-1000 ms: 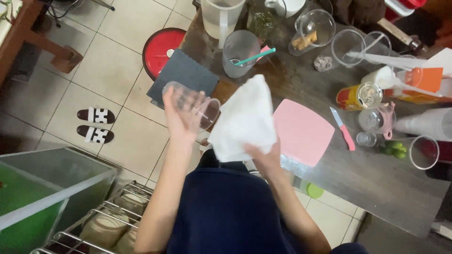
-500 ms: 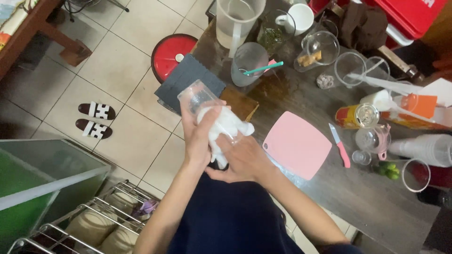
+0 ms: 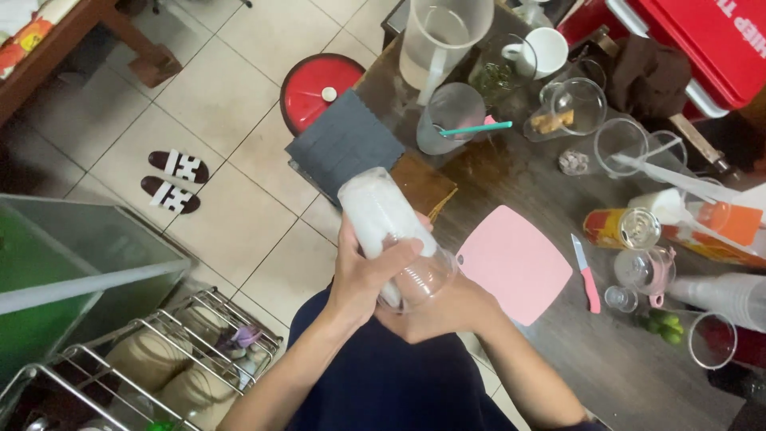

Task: The person adds lime wedges to a plastic cup with liquid, stirs with a spoon, and inserts a straw. They place the cup on a side counter, then wipe the cutting board and countertop with cloths. Finally, they dry a plastic cup with a white cloth.

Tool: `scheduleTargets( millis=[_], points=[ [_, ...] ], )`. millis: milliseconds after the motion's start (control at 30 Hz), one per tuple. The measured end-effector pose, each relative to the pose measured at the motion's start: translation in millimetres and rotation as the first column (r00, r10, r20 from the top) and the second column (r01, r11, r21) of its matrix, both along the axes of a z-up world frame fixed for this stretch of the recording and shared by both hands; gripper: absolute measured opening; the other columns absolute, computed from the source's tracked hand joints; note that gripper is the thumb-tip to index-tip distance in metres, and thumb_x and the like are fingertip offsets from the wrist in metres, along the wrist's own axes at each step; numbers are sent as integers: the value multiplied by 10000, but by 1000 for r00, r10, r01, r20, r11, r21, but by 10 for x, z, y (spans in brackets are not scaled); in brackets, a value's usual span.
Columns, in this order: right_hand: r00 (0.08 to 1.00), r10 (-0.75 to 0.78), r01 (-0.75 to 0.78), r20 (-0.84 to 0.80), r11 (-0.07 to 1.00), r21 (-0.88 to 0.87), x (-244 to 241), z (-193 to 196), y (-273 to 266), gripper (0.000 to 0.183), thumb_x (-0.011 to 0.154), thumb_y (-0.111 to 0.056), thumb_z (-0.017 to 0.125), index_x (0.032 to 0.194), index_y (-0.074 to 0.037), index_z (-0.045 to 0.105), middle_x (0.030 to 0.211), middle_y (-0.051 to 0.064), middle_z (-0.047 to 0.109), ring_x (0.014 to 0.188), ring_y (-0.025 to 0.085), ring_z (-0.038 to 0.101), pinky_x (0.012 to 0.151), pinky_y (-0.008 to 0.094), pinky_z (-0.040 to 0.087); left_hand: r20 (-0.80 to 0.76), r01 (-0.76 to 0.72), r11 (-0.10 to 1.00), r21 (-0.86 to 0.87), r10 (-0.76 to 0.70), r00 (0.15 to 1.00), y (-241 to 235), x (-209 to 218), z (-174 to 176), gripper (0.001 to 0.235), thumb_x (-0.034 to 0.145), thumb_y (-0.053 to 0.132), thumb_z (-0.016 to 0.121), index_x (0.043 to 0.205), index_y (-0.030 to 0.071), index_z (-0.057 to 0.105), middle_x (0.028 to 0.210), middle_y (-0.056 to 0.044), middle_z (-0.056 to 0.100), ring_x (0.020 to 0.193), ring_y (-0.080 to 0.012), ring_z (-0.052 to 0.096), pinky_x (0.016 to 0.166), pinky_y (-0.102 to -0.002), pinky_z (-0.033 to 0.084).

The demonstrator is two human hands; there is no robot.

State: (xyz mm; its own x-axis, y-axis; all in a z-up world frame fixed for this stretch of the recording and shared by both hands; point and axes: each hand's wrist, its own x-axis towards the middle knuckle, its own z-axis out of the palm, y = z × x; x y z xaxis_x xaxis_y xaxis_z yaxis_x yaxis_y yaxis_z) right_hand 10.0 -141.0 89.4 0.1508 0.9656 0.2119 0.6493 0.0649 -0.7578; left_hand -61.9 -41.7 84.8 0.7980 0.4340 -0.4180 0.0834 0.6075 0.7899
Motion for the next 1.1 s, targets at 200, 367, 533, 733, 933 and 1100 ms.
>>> scheduleTargets(
  millis=[200, 367, 533, 733, 933, 1100],
  points=[
    [775, 128, -111, -619, 992, 66, 11, -298, -218, 936, 832, -468, 788, 1514, -14, 334, 1391, 110, 502, 1334, 276, 495, 1110, 396, 445, 108, -33, 992, -118, 46, 993, 50, -63, -67, 480, 675, 93, 801, 1109, -12, 626, 904, -211, 767, 823, -307, 751, 722, -443, 636],
    [836, 62, -66, -545, 998, 12, 2, -266, -171, 978, 781, -491, 810, 1509, -27, 351, 1396, 102, 528, 1331, 270, 522, 1103, 394, 458, 467, 42, 991, -129, 24, 884, 47, -114, -96, 773, 760, 255, 867, 1390, 63, 464, 984, -262, 717, 863, -338, 716, 744, -460, 596],
    [898, -37, 19, -439, 999, -46, -32, -195, -147, 1032, 714, -521, 839, 1502, -44, 373, 1401, 91, 561, 1327, 262, 558, 1094, 392, 474, 670, 246, 935, -257, -11, 742, 71, -135, -318, 793, 818, 309, 905, 1396, 105, 401, 1092, -246, 676, 1022, -366, 695, 890, -530, 578],
    [946, -171, 149, -277, 984, -97, -140, -76, -57, 1105, 626, -561, 878, 1493, -67, 401, 1409, 77, 606, 1322, 251, 604, 1083, 389, 496, 185, -49, 997, -64, 60, 981, 278, -376, -66, 907, 666, 293, 889, 1437, 85, 460, 1094, -121, 696, 926, -162, 657, 780, -274, 528],
    [998, -44, 56, 41, 935, -350, -421, 69, 33, 505, 723, -345, 718, 1138, -83, 602, 689, 20, 657, 592, 267, 642, 501, 441, 516, 31, -126, 990, 66, 125, 992, 168, -379, 401, 605, 614, 81, 883, 1145, 78, 592, 965, -128, 782, 809, -191, 725, 688, -345, 631],
    [998, -62, 59, 2, 957, 285, -520, -151, -258, 438, 716, -297, 704, 933, 54, 557, 798, 85, 466, 661, 256, 507, 585, 339, 449, 327, -54, 998, 6, 50, 944, 49, -404, 278, 433, 703, 140, 857, 1038, 90, 588, 847, -142, 760, 775, -225, 742, 640, -354, 622]
  ],
)
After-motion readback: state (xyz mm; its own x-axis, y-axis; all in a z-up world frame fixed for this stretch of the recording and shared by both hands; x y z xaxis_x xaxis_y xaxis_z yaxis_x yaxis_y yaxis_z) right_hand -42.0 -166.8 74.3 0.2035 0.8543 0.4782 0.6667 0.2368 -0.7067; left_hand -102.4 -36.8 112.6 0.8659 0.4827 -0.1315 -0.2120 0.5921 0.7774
